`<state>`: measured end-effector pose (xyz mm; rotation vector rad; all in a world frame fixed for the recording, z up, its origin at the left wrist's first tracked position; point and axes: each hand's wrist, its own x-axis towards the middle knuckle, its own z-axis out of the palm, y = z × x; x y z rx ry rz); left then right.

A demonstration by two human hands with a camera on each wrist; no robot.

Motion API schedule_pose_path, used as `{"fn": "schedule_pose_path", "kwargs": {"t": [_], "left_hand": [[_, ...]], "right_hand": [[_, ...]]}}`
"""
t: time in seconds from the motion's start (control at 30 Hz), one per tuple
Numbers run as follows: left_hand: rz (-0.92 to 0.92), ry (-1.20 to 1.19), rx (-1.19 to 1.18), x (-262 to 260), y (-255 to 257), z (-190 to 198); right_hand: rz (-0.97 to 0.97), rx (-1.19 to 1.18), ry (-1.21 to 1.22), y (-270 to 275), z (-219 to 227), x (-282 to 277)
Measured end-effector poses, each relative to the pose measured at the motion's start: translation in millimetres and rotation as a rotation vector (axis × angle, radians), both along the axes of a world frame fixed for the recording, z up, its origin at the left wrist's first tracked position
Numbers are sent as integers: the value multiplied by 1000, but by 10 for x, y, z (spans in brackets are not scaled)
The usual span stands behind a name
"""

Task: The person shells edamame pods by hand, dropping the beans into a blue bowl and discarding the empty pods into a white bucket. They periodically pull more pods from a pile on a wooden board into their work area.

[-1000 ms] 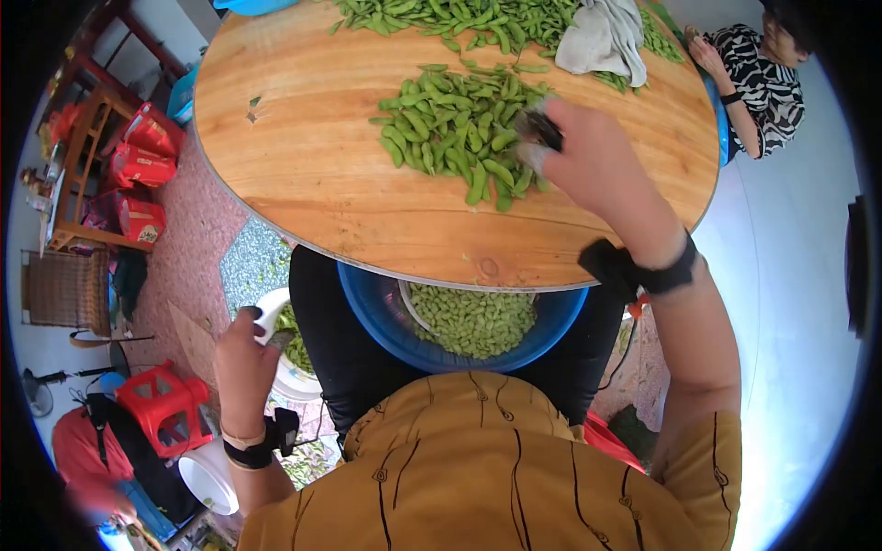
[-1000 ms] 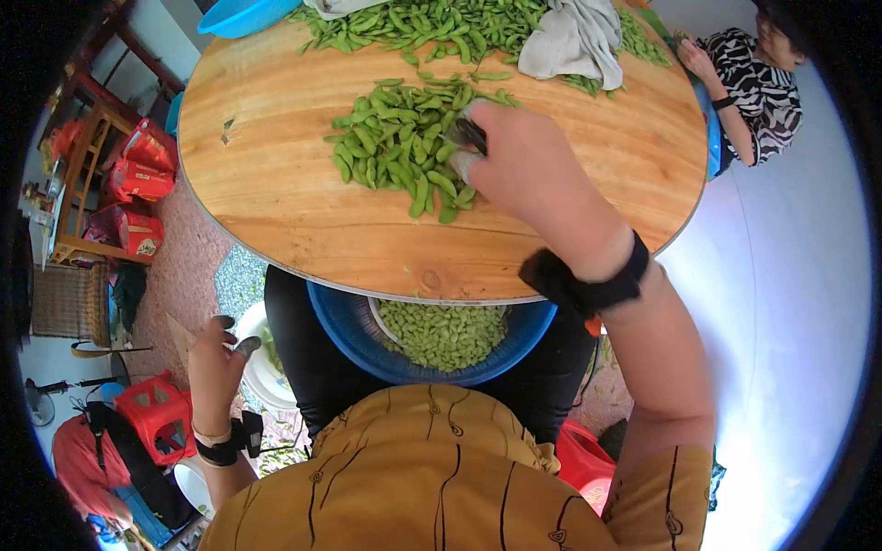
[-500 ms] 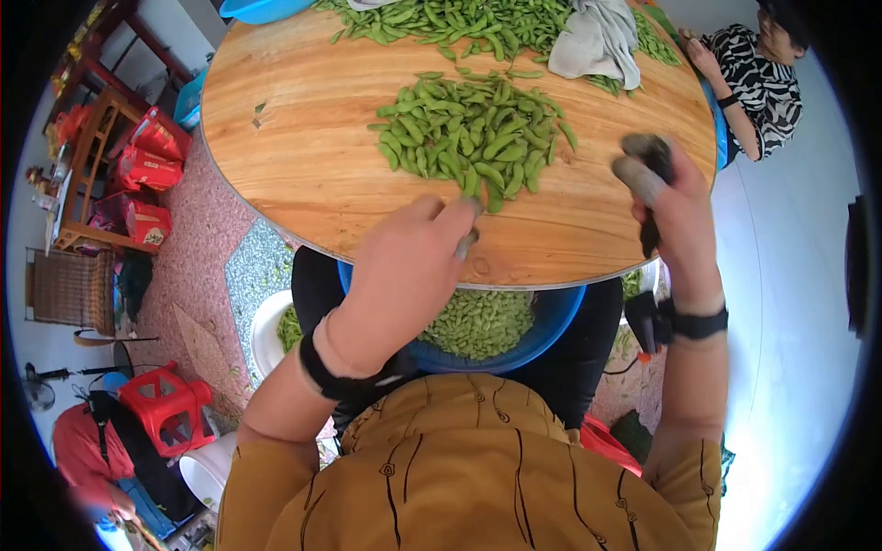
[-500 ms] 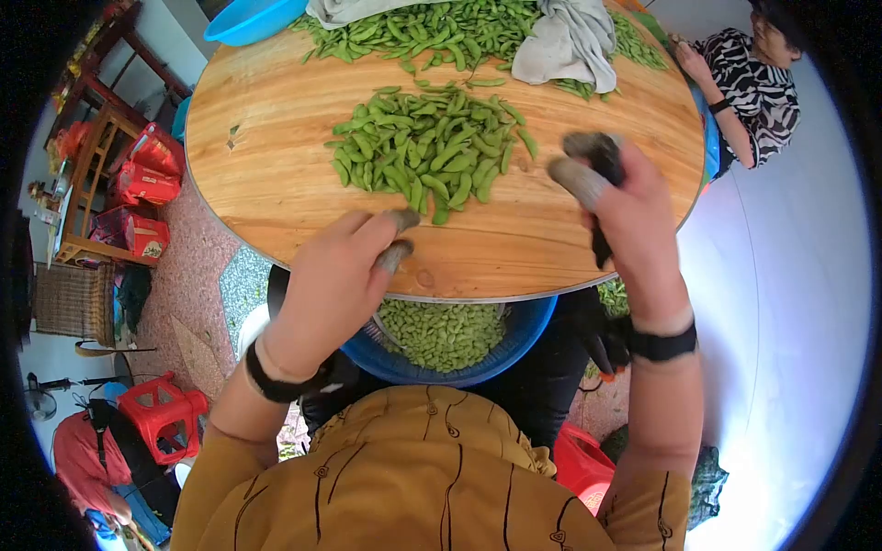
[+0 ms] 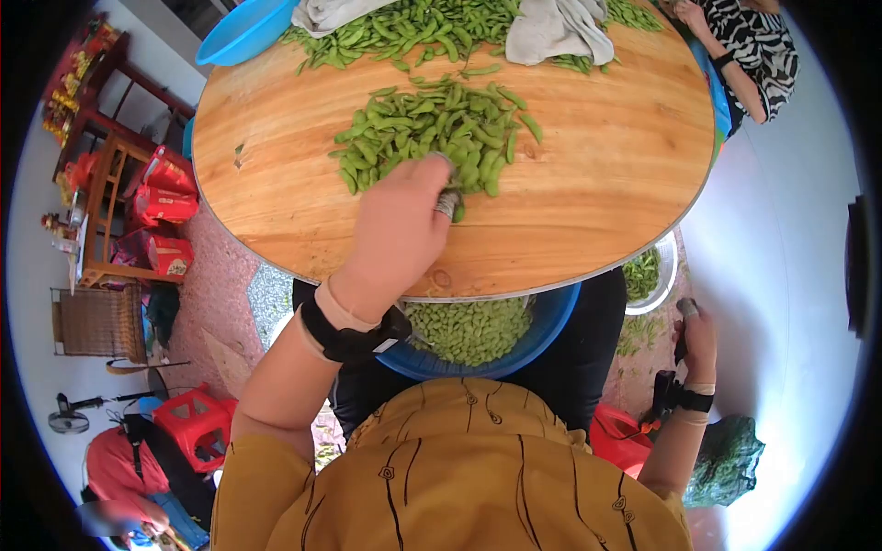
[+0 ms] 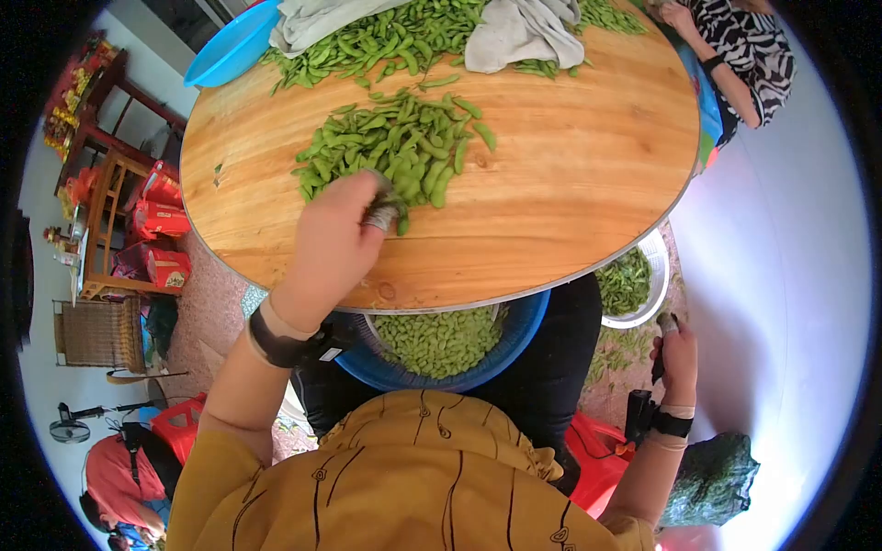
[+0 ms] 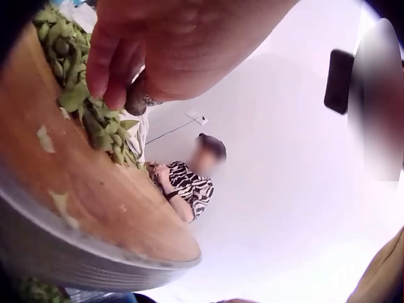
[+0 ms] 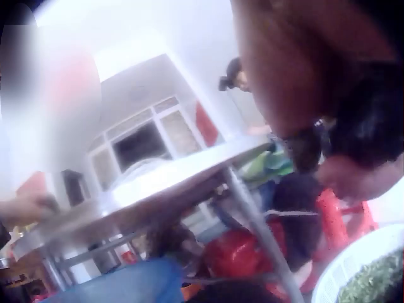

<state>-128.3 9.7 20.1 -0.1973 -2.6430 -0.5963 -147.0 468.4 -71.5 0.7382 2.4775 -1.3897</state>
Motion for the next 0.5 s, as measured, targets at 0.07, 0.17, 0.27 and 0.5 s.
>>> {"fn": "schedule_pose_path", "kwargs": {"t": [0.07,0.17,0.27,0.5], "left_hand": [[67,-138,248,22,-7,9],[98,-368,778,84,-74,45],[72,-465,1164,150,-57,106],[123,-340,1317,268,-105,85]], "right_hand": [[-33,-239,-68,147,-269,120],[-185,-421,44,-73,-189,215],[-135,-337,176,-626,225,273],[595,-402,149,-1836,927,423]]}}
